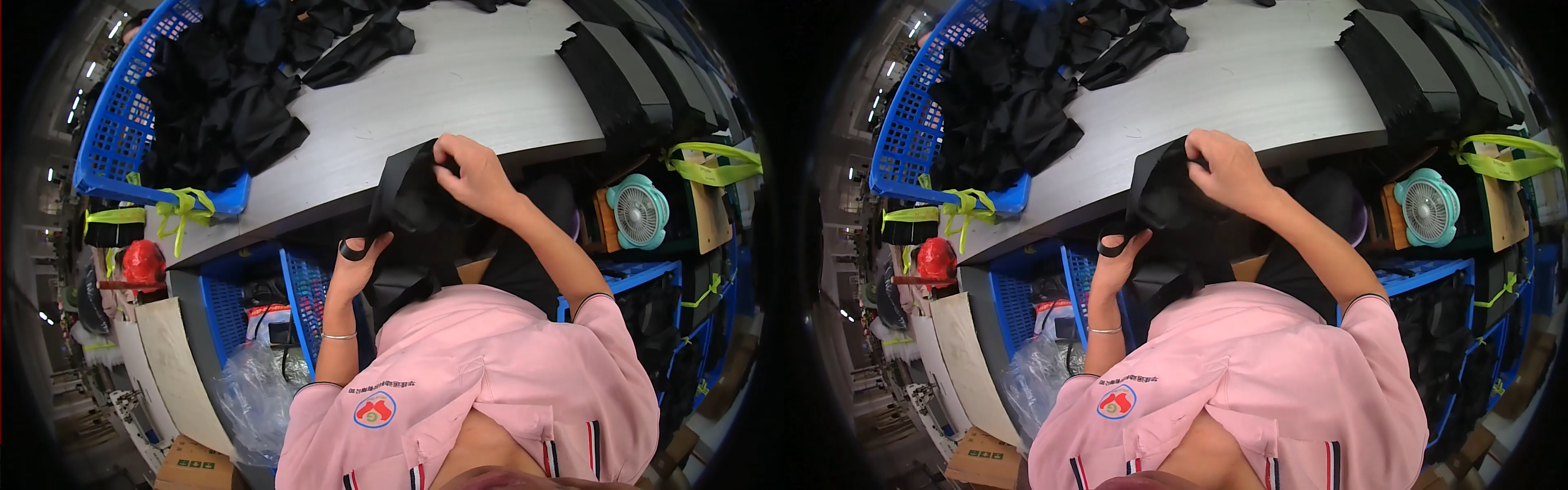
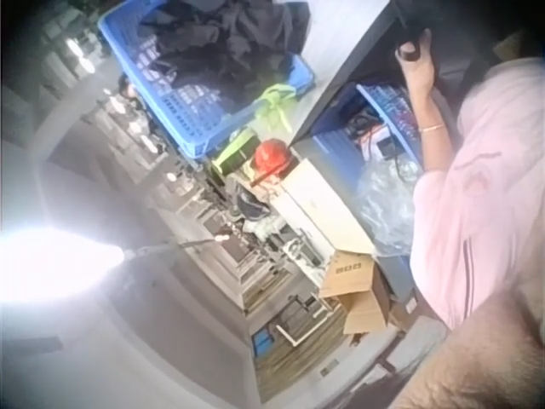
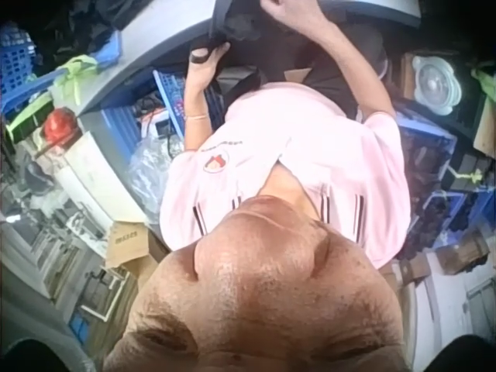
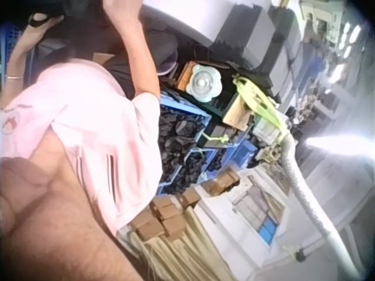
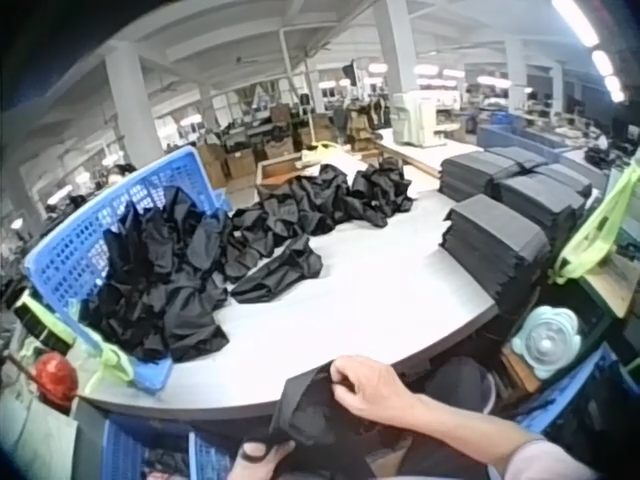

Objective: Manually inspecting and manipulating black fabric backpack or bag components at a workstation.

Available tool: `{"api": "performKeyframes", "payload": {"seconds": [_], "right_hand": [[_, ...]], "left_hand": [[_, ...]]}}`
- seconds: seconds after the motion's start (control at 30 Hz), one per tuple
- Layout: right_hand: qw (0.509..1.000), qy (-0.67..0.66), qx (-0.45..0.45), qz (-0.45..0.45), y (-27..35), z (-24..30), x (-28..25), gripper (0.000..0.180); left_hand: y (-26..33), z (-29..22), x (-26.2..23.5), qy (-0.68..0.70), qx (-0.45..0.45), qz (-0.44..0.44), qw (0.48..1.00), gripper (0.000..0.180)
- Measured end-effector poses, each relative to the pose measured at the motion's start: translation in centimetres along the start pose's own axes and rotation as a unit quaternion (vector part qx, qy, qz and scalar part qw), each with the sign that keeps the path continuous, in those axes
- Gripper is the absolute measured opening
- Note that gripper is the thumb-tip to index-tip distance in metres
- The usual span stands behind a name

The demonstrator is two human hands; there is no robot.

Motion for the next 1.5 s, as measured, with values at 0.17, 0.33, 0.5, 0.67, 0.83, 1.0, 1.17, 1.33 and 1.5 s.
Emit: {"api": "performKeyframes", "payload": {"seconds": [0.17,0.33,0.5,0.67,0.83,1.0,1.17,1.33,1.5], "right_hand": [[0.945,-0.265,0.158,0.107,-0.2,-3.2,0.9,0.029],[0.869,-0.386,0.264,0.160,0.2,-4.2,2.0,0.016],[0.880,-0.396,0.213,0.155,0.0,-3.3,1.7,0.013],[0.867,-0.407,0.239,0.161,0.0,-3.3,2.5,0.020],[0.897,-0.298,0.236,0.225,0.6,-3.9,3.9,0.034],[0.995,0.088,-0.038,-0.020,0.1,-1.7,1.9,0.023],[0.979,0.185,0.034,-0.073,-1.6,-4.2,-0.3,0.010],[0.990,-0.073,0.120,0.020,-2.3,-7.0,-1.9,0.020],[0.993,0.018,0.032,0.116,-1.0,-5.6,0.1,0.032]], "left_hand": [[0.2,-0.6,0.6,0.013,0.034,0.036,0.999,0.012],[0.0,-0.5,1.0,0.005,0.016,0.051,0.999,0.015],[-0.1,-0.2,0.4,0.026,0.008,0.026,0.999,0.009],[-0.3,0.8,0.3,0.029,0.020,0.011,0.999,0.024],[-0.5,3.0,0.0,-0.052,-0.057,0.005,0.997,0.028],[-0.6,2.7,0.3,0.022,-0.011,0.009,1.000,0.038],[-0.7,2.5,0.3,0.030,-0.046,0.027,0.998,0.041],[-1.0,1.6,-0.2,0.105,-0.036,-0.004,0.994,0.039],[-1.3,1.2,0.0,0.128,-0.032,-0.034,0.991,0.036]]}}
Point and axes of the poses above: each hand's wrist, its own y-axis away from the middle knuckle, its own x-axis out of the palm, z = x × y, the point moved 7 cm from there along -y, towards the middle knuckle, and after that the axes turned 7 degrees about z, right-handed, at the moved point
